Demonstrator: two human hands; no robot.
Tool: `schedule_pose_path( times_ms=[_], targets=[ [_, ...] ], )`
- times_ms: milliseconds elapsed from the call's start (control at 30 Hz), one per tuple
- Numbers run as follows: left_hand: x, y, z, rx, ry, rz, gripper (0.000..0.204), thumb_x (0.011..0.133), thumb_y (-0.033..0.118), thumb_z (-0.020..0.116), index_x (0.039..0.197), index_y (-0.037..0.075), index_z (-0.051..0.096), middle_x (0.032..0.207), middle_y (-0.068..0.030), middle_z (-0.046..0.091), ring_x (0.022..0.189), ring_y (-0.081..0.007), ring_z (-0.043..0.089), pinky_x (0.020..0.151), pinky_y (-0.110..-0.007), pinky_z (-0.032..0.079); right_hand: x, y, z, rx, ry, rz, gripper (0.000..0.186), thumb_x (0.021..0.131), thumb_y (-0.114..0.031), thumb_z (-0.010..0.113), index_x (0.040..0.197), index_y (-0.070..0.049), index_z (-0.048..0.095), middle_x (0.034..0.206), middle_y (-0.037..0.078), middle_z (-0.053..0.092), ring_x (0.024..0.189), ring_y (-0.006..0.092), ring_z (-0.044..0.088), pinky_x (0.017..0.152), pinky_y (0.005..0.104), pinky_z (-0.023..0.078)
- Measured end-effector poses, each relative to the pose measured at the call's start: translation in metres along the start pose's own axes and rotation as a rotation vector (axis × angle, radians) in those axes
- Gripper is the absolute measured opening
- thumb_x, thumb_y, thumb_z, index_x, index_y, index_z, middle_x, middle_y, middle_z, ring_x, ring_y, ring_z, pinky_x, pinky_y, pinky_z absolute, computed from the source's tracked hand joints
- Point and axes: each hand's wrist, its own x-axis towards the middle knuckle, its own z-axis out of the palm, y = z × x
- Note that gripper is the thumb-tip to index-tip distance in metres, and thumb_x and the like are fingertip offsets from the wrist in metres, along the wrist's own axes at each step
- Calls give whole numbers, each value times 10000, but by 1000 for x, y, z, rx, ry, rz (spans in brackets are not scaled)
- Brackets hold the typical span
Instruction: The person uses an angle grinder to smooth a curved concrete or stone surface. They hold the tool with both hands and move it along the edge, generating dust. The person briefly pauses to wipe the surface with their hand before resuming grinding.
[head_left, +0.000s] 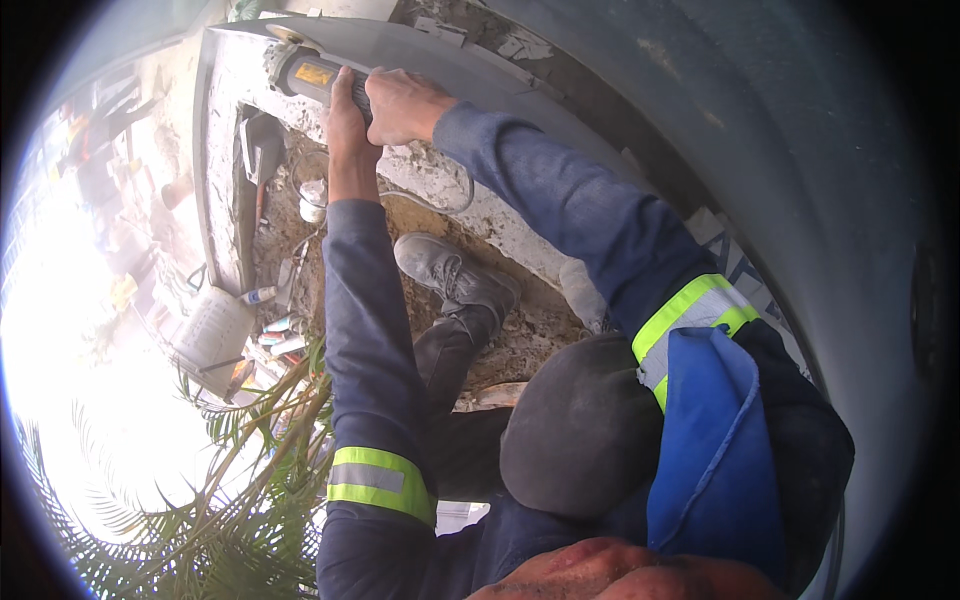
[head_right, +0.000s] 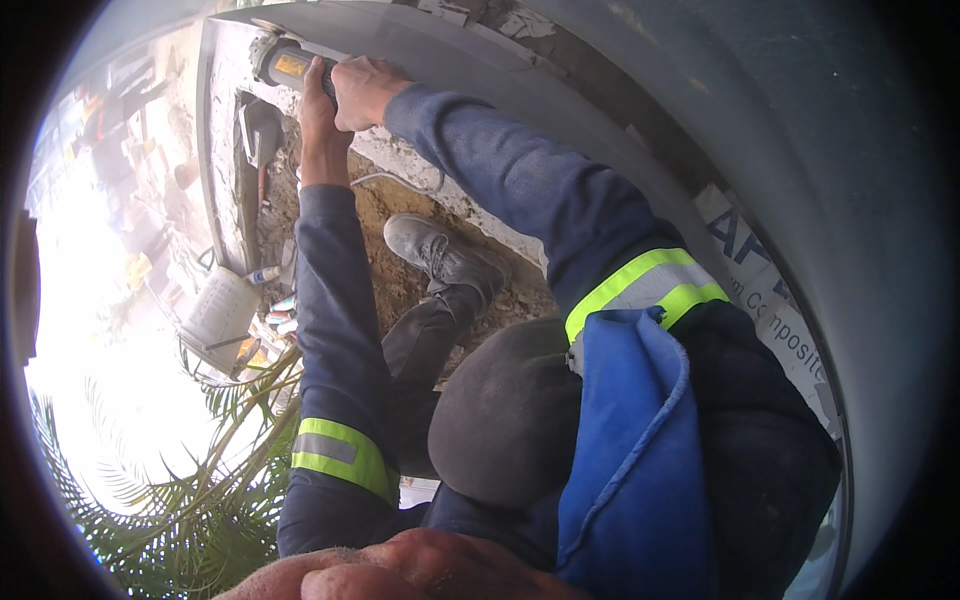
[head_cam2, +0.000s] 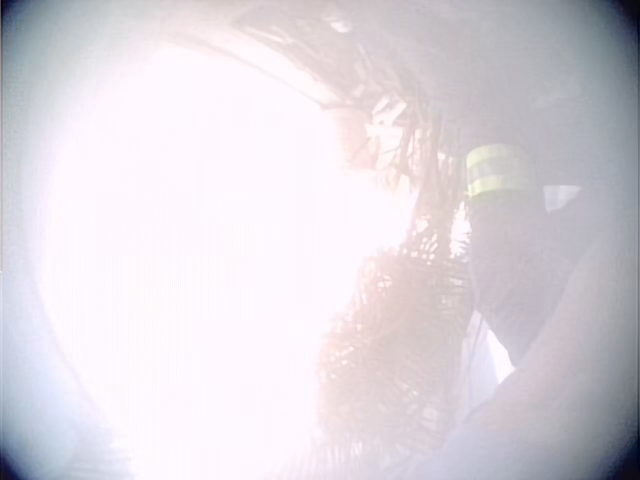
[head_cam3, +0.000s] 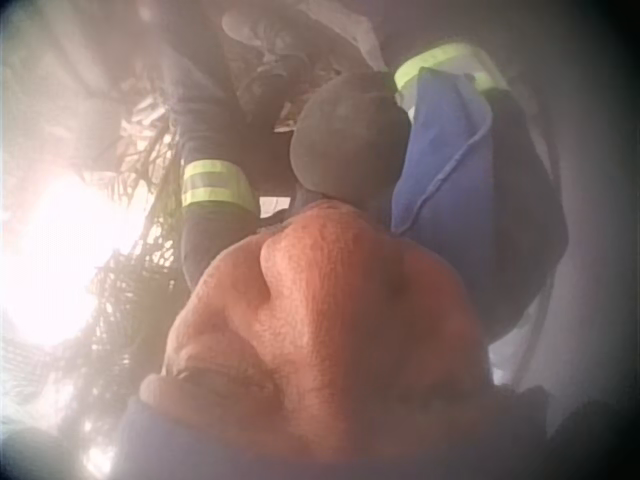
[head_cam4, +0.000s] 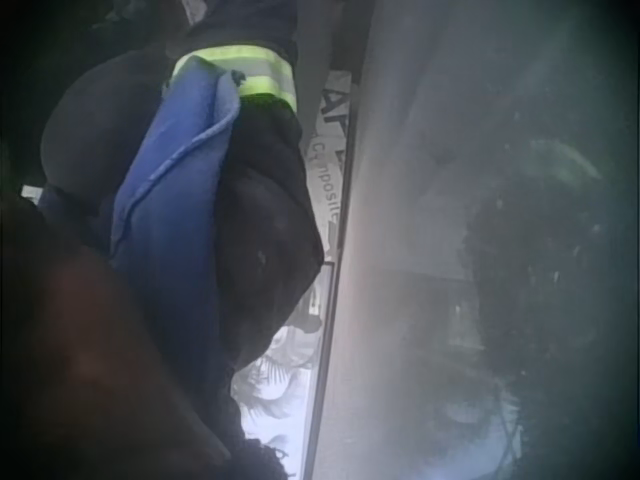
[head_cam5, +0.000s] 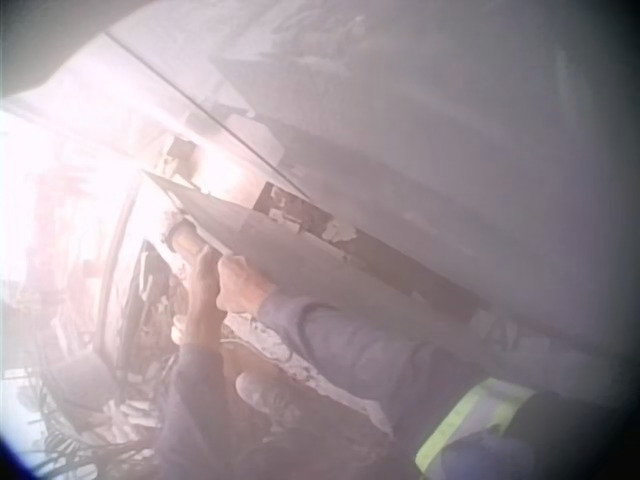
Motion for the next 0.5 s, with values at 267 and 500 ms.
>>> schedule_pose_path(
  times_ms=[267,500],
  targets=[
    [21,-1,-13,-28,-1,-9,356,1034,241,637,1236,-47,587,1041,-119,686,883,-219,712,751,-360,609,21,-1,7,27,-1,21,399,761,-163,775,1103,38,743,1186,197,737,1096,362,730,954,463,597],
    [44,-5,-29,-46,-27,-24,375,1028,251,649,1224,-62,586,1049,-137,683,884,-228,713,756,-371,610,30,-1,10,85,26,-22,381,738,-133,756,1034,101,699,1044,280,736,1017,403,742,875,483,604]
  ],
)
